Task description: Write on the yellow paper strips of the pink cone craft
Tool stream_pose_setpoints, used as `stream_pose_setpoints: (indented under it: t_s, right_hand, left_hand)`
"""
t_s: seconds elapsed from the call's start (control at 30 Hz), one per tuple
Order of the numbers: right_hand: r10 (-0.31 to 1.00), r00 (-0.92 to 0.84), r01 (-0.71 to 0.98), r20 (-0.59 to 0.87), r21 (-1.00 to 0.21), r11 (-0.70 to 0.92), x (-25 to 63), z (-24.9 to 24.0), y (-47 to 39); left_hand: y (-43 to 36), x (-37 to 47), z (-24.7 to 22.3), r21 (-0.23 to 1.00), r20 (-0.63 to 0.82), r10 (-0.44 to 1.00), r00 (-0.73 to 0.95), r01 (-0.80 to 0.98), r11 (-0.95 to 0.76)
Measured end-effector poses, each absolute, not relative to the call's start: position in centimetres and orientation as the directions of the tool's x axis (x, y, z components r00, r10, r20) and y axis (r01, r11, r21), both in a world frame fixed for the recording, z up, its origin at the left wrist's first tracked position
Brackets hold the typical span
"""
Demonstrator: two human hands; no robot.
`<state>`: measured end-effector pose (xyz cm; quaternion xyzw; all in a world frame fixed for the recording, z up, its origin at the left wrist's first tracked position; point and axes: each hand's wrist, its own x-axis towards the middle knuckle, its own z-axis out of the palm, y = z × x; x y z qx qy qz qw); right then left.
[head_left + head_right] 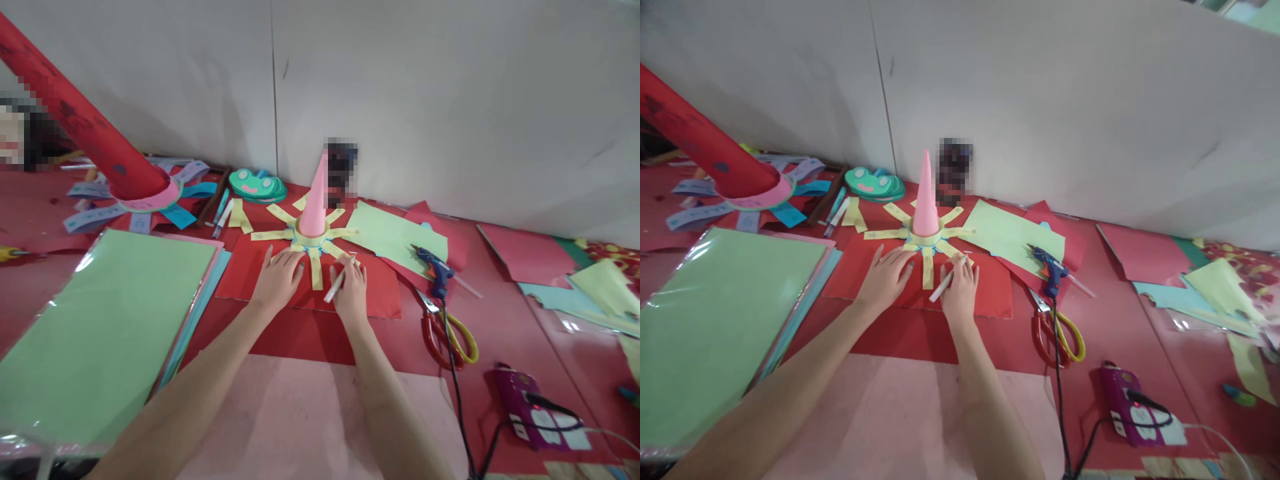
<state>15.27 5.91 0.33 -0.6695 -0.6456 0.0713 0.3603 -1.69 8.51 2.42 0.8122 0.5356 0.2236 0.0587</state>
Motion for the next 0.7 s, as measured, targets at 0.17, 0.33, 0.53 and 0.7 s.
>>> stream_pose_setpoints:
  t_s: [0.17, 0.33, 0.53, 0.7]
  right_hand:
    - [0.918, 0.153, 0.806, 0.367, -0.584, 0.099, 15.31, 0.39, 5.85]
    - [0.915, 0.164, 0.804, 0.369, -0.587, 0.093, 15.32, 0.3, 5.84]
    - [0.915, 0.173, 0.807, 0.365, -0.586, 0.081, 15.27, 0.14, 5.88]
    - [0.921, 0.174, 0.807, 0.349, -0.586, 0.07, 15.21, 0.35, 5.86]
  left_hand:
    - [8.7, -1.79, 2.19, 0.349, 0.292, 0.893, 0.342, 0.831, -0.432]
    - [8.69, -1.61, 2.03, 0.4, 0.232, 0.839, 0.492, 0.738, -0.544]
    - [8.51, -1.43, 1.68, 0.384, 0.193, 0.782, 0.592, 0.688, -0.616]
    - [8.69, -1.62, 1.61, 0.382, 0.273, 0.785, 0.555, 0.687, -0.618]
